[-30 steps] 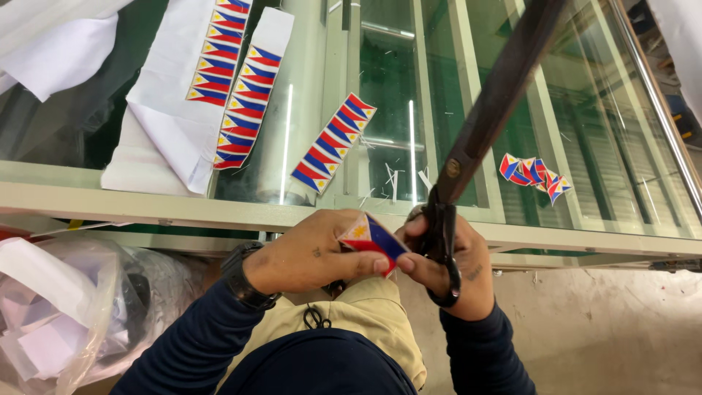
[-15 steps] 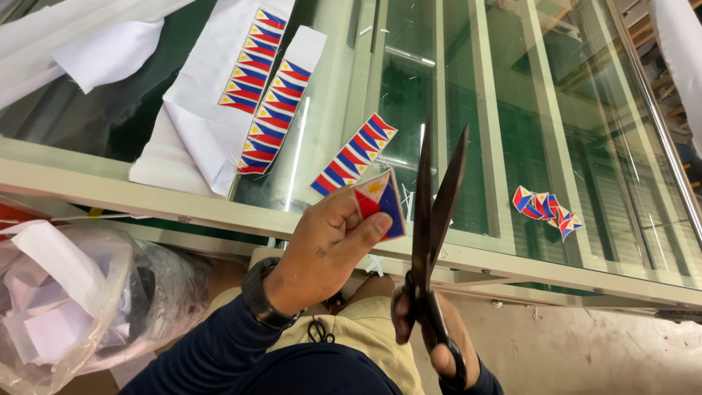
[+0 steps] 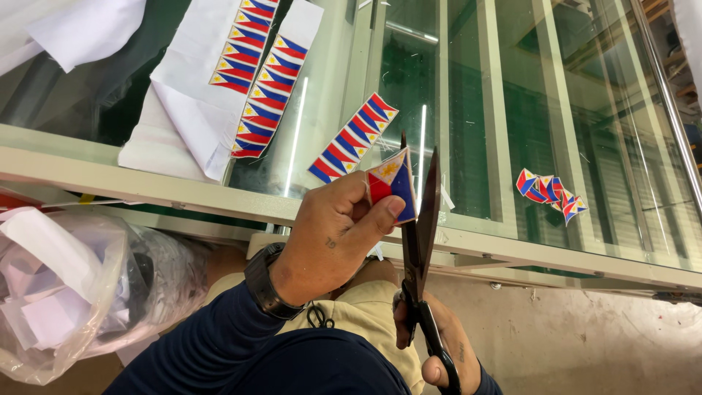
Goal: The person uses large scissors to cut individual Philippine flag stickers from a printed sheet. The person holds the sheet with one hand and cuts along the edges with the other, placing finished pieces on the glass table.
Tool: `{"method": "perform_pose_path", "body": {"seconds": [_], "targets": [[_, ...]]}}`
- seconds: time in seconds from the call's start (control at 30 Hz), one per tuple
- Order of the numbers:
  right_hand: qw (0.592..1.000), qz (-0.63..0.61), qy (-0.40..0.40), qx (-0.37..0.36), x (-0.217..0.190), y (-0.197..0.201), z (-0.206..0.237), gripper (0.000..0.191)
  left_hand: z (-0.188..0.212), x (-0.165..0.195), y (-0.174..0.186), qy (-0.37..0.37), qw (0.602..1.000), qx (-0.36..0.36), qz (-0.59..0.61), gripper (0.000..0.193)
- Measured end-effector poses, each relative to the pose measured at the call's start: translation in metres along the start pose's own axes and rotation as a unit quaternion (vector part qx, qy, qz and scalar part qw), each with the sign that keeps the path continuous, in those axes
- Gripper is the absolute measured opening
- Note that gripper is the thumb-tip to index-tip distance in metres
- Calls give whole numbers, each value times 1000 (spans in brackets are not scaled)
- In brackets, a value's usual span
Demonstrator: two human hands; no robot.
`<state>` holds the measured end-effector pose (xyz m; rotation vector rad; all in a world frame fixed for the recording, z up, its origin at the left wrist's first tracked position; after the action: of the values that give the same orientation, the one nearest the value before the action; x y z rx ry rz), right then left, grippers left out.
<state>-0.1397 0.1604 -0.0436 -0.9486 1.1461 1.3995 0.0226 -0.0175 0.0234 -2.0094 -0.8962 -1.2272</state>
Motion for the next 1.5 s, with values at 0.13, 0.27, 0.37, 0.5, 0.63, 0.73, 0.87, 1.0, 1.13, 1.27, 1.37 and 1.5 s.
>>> {"method": "perform_pose_path", "body": {"seconds": [0.13,0.27,0.37,0.5,0.63,0.73,0.87,1.0,1.13,1.27,1.37,1.5], "targets": [[1000,19,3,3,5,3,2,111,1,5,-1,-12,1000,4,-24,21],[1000,21,13,8,13,4,1,108,-1,7,-1,-16,997,0,-70,22],[1000,27,13,11,14,6,1,108,-3,7,-1,-12,998,-9,-69,23],[1000,24,4,17,11,5,3,109,-2,6,-1,-2,999,-22,-40,24],[1000,26,3,17,4,3,4,109,-1,8,0,-23,999,-28,10,22],[1000,22,4,18,1,2,4,108,0,9,1,-20,999,-21,-26,21],[1000,22,10,9,2,1,3,108,1,11,2,-21,999,-17,-32,22],[1000,16,10,11,5,1,5,107,2,14,1,-21,997,1,-71,24],[1000,19,11,12,7,2,7,108,1,19,1,-39,995,4,-92,21],[1000,-3,5,17,10,3,8,104,2,22,-1,-42,996,5,-76,21],[1000,-6,-8,25,13,4,9,102,2,23,-1,-40,998,4,-58,20],[999,-21,-20,32,17,5,9,99,2,22,0,-30,996,3,-81,22]]}}
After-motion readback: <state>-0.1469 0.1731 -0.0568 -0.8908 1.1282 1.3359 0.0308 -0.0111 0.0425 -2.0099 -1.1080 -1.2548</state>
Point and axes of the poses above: each hand's wrist, its own z-axis away from the middle knuckle, its own y-axis out of the back of the hand, x = y × z, the point moved 3 cm from there along -z, towards the middle knuckle, and after that the axes turned 7 degrees about -y, right-handed, at the moved point
